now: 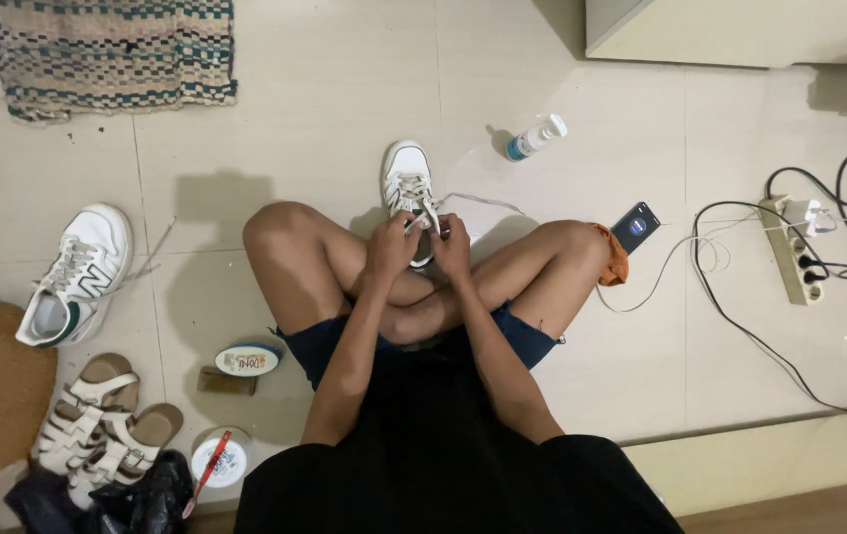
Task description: A person sitting on the floor threads laces through the eyelets of a white sneaker.
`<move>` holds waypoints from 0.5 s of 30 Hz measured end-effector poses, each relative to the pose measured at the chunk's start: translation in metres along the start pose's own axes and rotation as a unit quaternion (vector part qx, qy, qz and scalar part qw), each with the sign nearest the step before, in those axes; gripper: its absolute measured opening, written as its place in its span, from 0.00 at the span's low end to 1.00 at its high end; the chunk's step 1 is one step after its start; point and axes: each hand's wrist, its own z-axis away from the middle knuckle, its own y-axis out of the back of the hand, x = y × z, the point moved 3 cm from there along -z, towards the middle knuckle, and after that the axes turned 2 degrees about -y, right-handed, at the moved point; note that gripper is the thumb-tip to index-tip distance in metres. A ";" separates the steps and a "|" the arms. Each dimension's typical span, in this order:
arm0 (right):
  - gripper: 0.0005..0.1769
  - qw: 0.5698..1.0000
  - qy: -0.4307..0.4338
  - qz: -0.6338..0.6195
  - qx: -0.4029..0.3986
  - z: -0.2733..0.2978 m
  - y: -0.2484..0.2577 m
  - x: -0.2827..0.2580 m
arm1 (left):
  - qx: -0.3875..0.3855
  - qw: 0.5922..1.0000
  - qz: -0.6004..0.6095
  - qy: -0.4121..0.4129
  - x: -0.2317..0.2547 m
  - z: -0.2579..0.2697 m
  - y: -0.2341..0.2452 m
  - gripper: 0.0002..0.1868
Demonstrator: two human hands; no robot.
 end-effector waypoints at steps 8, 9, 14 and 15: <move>0.11 0.999 -0.045 -0.013 -0.024 0.003 0.001 -0.016 | 0.020 0.997 -0.024 -0.068 0.015 -0.027 -0.017 0.15; 0.12 0.998 -0.051 -0.022 -0.029 0.003 0.002 -0.020 | 0.024 0.997 -0.041 -0.054 0.011 -0.033 -0.024 0.14; 0.15 0.995 -0.075 -0.042 -0.041 0.005 0.005 -0.024 | -0.034 0.990 -0.137 0.025 0.001 -0.046 -0.038 0.15; 0.15 0.995 -0.079 -0.049 -0.047 0.006 0.007 -0.030 | -0.041 0.985 -0.165 0.036 0.003 -0.047 -0.036 0.15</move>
